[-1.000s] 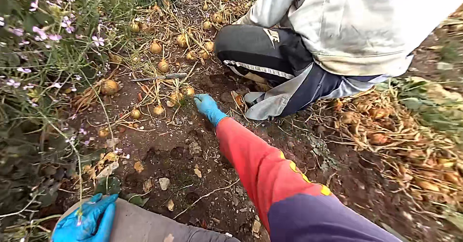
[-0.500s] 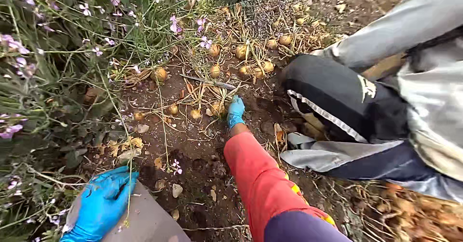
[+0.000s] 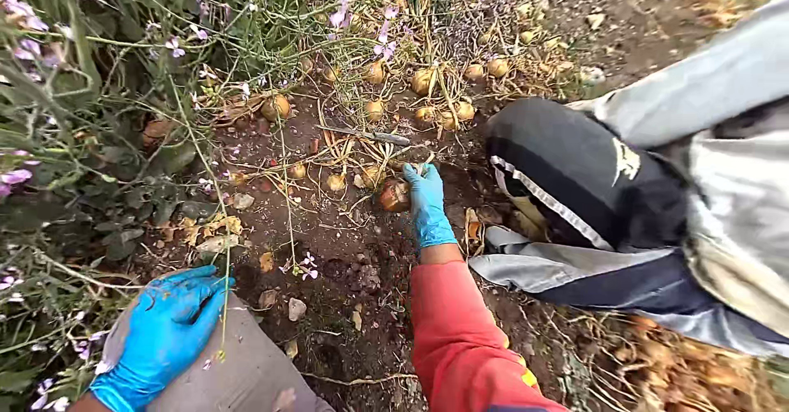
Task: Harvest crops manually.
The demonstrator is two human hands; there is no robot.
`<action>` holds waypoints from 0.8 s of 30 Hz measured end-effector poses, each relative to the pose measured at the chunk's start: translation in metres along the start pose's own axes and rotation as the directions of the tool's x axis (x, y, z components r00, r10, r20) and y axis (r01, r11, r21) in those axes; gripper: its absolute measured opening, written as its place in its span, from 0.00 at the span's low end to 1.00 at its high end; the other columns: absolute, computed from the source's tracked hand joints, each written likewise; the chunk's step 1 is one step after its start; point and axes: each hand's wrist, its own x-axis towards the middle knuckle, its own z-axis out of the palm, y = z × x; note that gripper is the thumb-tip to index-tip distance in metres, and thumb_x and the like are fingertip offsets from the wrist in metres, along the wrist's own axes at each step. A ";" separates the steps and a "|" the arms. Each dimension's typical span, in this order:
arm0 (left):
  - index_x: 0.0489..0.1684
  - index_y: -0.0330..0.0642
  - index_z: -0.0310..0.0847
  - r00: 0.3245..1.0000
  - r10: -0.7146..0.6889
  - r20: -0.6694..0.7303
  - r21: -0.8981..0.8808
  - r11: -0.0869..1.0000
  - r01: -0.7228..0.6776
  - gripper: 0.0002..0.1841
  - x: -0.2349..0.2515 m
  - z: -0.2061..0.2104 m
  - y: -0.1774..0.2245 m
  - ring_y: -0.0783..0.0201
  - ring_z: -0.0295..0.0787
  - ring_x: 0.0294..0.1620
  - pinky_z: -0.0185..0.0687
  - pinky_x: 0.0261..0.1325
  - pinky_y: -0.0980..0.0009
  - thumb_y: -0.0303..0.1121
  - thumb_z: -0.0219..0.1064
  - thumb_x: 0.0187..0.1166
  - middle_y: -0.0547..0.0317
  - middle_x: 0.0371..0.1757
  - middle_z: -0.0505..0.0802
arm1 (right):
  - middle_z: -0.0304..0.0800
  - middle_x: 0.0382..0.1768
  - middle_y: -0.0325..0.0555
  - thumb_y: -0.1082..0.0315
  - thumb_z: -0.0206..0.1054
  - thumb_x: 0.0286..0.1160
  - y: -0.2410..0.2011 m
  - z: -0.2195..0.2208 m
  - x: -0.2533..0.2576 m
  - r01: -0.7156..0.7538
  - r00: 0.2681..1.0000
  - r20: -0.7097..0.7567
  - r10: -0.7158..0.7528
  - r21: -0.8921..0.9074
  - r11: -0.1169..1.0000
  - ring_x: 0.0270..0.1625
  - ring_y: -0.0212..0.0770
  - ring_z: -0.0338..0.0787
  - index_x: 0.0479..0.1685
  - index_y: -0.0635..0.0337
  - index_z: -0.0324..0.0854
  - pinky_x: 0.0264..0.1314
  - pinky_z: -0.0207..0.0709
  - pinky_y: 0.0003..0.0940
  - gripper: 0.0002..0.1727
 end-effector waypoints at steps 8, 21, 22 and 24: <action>0.46 0.58 0.97 0.999 0.017 -0.050 -0.015 1.000 -0.018 0.20 0.000 -0.006 0.010 0.62 0.90 0.67 0.78 0.75 0.50 0.51 0.55 0.84 0.67 0.53 0.98 | 0.85 0.69 0.66 0.61 0.70 0.76 -0.009 0.075 0.035 -0.084 0.996 -0.029 0.079 -0.430 0.899 0.73 0.65 0.85 0.83 0.58 0.68 0.73 0.76 0.68 0.34; 0.45 0.59 0.97 0.997 0.043 -0.069 -0.038 0.998 -0.046 0.20 -0.002 -0.003 0.006 0.65 0.90 0.67 0.79 0.74 0.52 0.50 0.55 0.85 0.70 0.52 0.98 | 0.85 0.73 0.56 0.58 0.54 0.90 -0.007 0.061 -0.076 0.167 0.984 -0.017 -0.179 -0.275 0.947 0.73 0.58 0.86 0.85 0.48 0.68 0.74 0.76 0.66 0.26; 0.45 0.59 0.97 0.997 0.042 -0.065 -0.036 0.998 -0.044 0.20 -0.002 -0.003 0.005 0.64 0.90 0.66 0.79 0.74 0.51 0.50 0.55 0.85 0.70 0.52 0.98 | 0.86 0.72 0.57 0.58 0.56 0.89 -0.016 0.069 -0.073 0.232 0.972 0.053 -0.228 -0.338 0.912 0.71 0.61 0.87 0.88 0.45 0.66 0.72 0.77 0.68 0.28; 0.46 0.60 0.97 0.998 0.037 -0.050 -0.027 0.999 -0.038 0.20 -0.003 -0.003 0.004 0.65 0.90 0.66 0.78 0.74 0.51 0.50 0.54 0.85 0.71 0.52 0.98 | 0.90 0.65 0.62 0.59 0.59 0.87 -0.033 0.090 -0.061 0.371 0.927 0.251 -0.278 -0.516 0.772 0.63 0.67 0.91 0.94 0.40 0.58 0.67 0.79 0.71 0.34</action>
